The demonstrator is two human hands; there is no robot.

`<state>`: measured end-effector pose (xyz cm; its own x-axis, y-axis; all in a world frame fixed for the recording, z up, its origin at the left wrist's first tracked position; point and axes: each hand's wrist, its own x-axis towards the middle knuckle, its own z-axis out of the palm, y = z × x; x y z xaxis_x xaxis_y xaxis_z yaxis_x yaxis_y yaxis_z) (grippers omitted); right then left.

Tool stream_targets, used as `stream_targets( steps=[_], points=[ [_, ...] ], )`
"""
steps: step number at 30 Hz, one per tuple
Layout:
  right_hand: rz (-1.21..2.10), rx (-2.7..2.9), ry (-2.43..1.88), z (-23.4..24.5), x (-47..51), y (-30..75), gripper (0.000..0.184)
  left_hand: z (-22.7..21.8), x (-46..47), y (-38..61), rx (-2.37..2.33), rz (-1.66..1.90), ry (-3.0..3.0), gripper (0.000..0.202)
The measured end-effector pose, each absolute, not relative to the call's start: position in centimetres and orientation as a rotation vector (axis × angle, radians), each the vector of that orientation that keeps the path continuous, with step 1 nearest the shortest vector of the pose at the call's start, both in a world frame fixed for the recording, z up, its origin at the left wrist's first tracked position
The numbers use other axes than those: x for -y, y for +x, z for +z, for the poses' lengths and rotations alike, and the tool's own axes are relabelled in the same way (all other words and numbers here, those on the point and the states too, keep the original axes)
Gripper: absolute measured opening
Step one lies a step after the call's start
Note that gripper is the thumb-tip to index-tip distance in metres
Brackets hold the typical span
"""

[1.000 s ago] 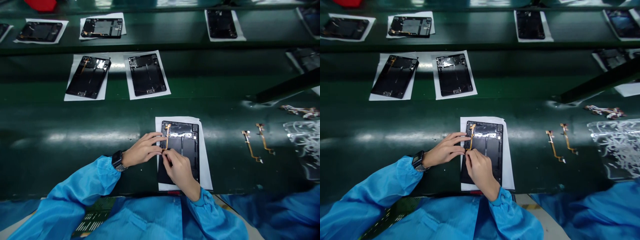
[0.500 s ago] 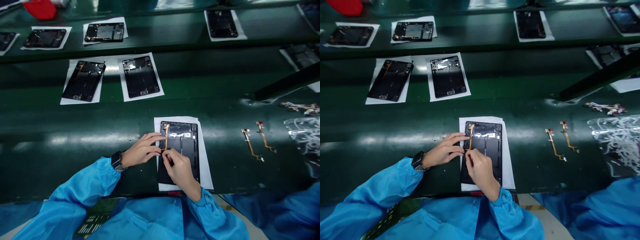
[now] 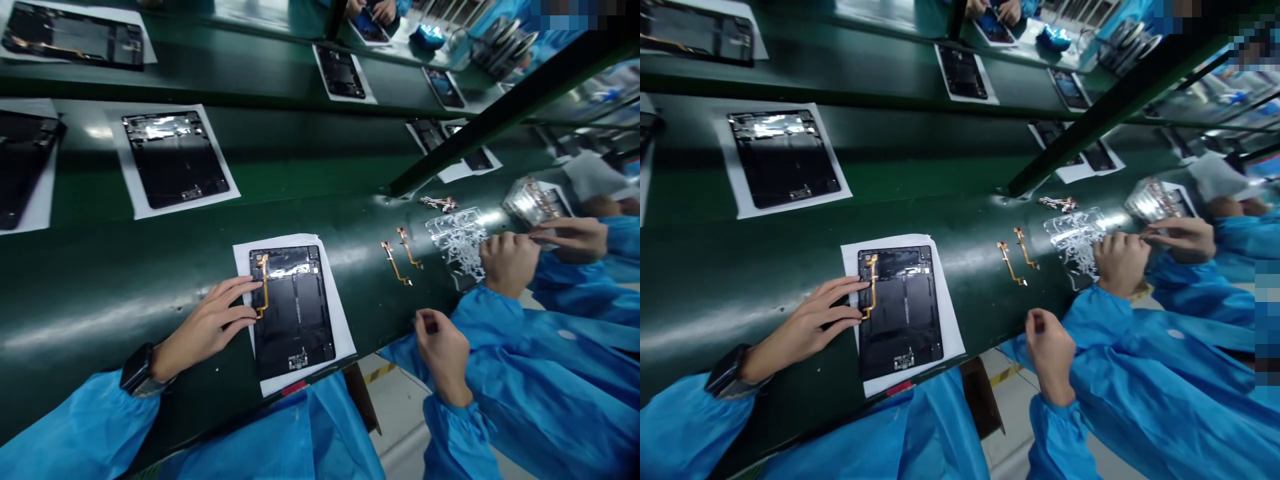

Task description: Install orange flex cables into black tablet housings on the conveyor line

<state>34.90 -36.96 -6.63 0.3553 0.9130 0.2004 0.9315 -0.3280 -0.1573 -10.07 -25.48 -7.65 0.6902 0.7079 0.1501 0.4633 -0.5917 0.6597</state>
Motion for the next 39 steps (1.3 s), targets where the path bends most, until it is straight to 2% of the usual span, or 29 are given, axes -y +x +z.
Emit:
stream_targets(
  steps=[3, 8, 20, 28, 39],
  points=[
    [-0.304, 1.772, -2.442, -6.8, 38.5, 36.8, 0.026, -7.6, 25.4, -10.1, -0.879, 0.556, 2.312, 0.014],
    [-0.365, 2.045, -2.381, -7.2, 38.9, 36.4, 0.026, -7.4, 25.1, -10.2, -0.840, 0.593, 2.328, 0.014],
    [0.004, 2.357, -2.338, -5.3, 38.1, 37.9, 0.029, -7.4, 24.9, -10.1, -0.836, 0.608, 2.332, 0.015],
    [0.171, 2.111, -2.361, -5.4, 38.5, 38.1, 0.029, -7.5, 25.0, -10.0, -0.849, 0.573, 2.315, 0.015],
    [0.607, 1.528, -2.287, -5.6, 37.9, 38.2, 0.034, -5.1, 24.3, -9.5, -0.883, 0.641, 2.239, 0.014]
  ],
)
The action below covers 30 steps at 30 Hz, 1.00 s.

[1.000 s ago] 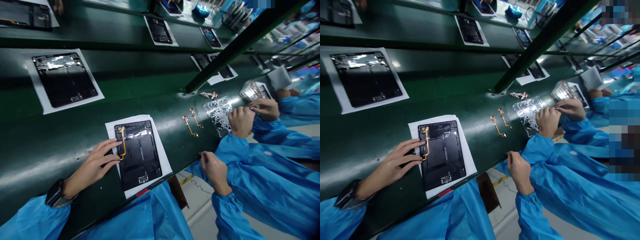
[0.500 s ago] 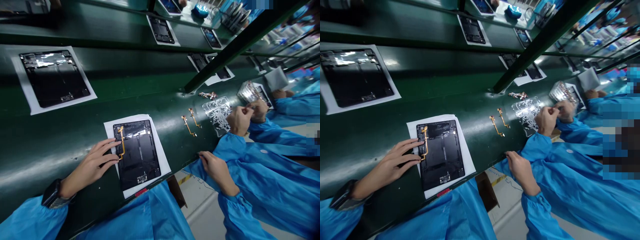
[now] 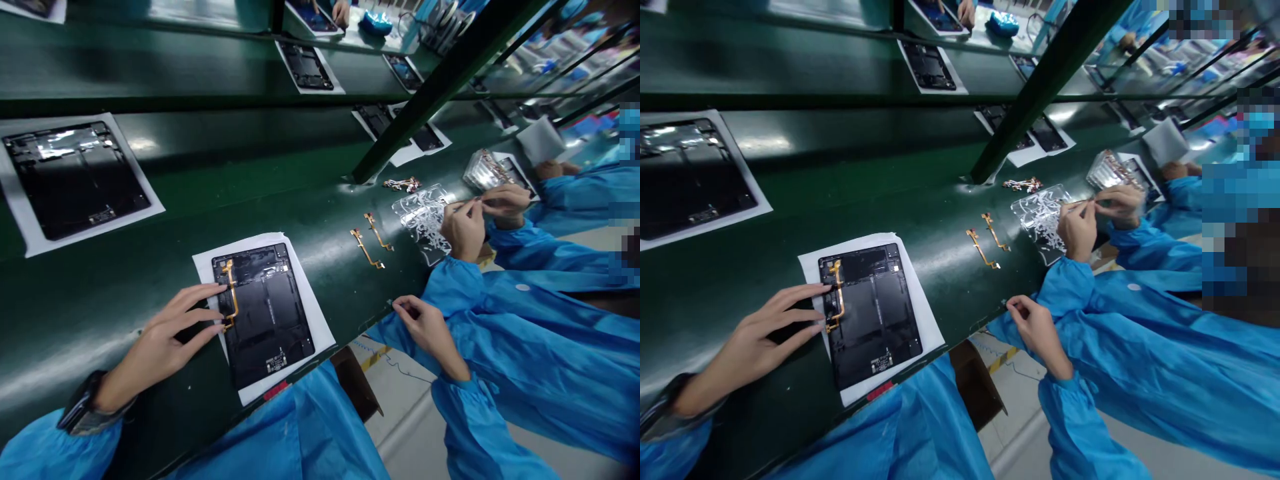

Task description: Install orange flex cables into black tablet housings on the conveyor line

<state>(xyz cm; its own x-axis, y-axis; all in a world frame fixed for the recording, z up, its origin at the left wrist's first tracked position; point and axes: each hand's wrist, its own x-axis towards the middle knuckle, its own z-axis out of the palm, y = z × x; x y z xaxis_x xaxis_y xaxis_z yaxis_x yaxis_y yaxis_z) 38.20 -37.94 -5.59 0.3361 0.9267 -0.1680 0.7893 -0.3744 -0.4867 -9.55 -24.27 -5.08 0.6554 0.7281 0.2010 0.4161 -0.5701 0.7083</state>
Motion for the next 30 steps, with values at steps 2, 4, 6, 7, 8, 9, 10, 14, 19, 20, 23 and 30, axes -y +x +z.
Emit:
stream_targets(
  steps=[2, 4, 6, 7, 8, 9, 10, 14, 19, 20, 23, 30],
  points=[
    [0.675, 1.473, -2.258, -5.7, 37.7, 38.4, 0.037, -4.7, 23.4, -9.2, -0.923, 0.675, 2.259, 0.013],
    [0.731, 1.437, -2.230, -5.9, 37.5, 38.6, 0.040, -4.3, 22.1, -8.7, -0.985, 0.703, 2.305, 0.013],
    [0.782, 1.401, -2.209, -6.2, 37.4, 39.0, 0.041, -4.1, 20.5, -8.1, -1.072, 0.700, 2.359, 0.019],
    [0.810, 1.377, -2.199, -6.4, 37.4, 39.2, 0.042, -4.1, 19.6, -7.8, -1.124, 0.682, 2.384, 0.024],
    [0.838, 1.351, -2.190, -6.5, 37.4, 39.4, 0.043, -4.1, 18.7, -7.5, -1.173, 0.642, 2.408, 0.031],
    [0.866, 1.324, -2.180, -6.7, 37.3, 39.6, 0.044, -4.1, 17.8, -7.2, -1.217, 0.581, 2.430, 0.038],
    [0.899, 1.297, -2.171, -6.7, 37.3, 39.7, 0.045, -4.2, 16.9, -6.9, -1.254, 0.507, 2.447, 0.045],
    [1.039, 1.194, -2.132, -6.5, 37.1, 40.0, 0.049, -4.8, 13.7, -5.8, -1.353, 0.199, 2.452, 0.054],
    [0.961, 1.229, -2.048, -5.4, 36.1, 39.4, 0.044, -4.4, 12.1, -4.7, -1.321, -0.112, 2.343, 0.031],
    [0.907, 1.253, -2.032, -5.3, 35.6, 39.2, 0.042, -4.3, 12.1, -4.6, -1.316, -0.138, 2.326, 0.027],
    [0.724, 1.325, -2.020, -5.4, 33.0, 38.3, 0.035, -4.0, 12.5, -4.5, -1.303, -0.150, 2.316, 0.020],
    [0.306, 1.550, -2.076, -7.5, 21.9, 38.3, 0.031, -3.8, 10.1, -4.6, -1.251, -0.014, 2.245, 0.018]
  ],
)
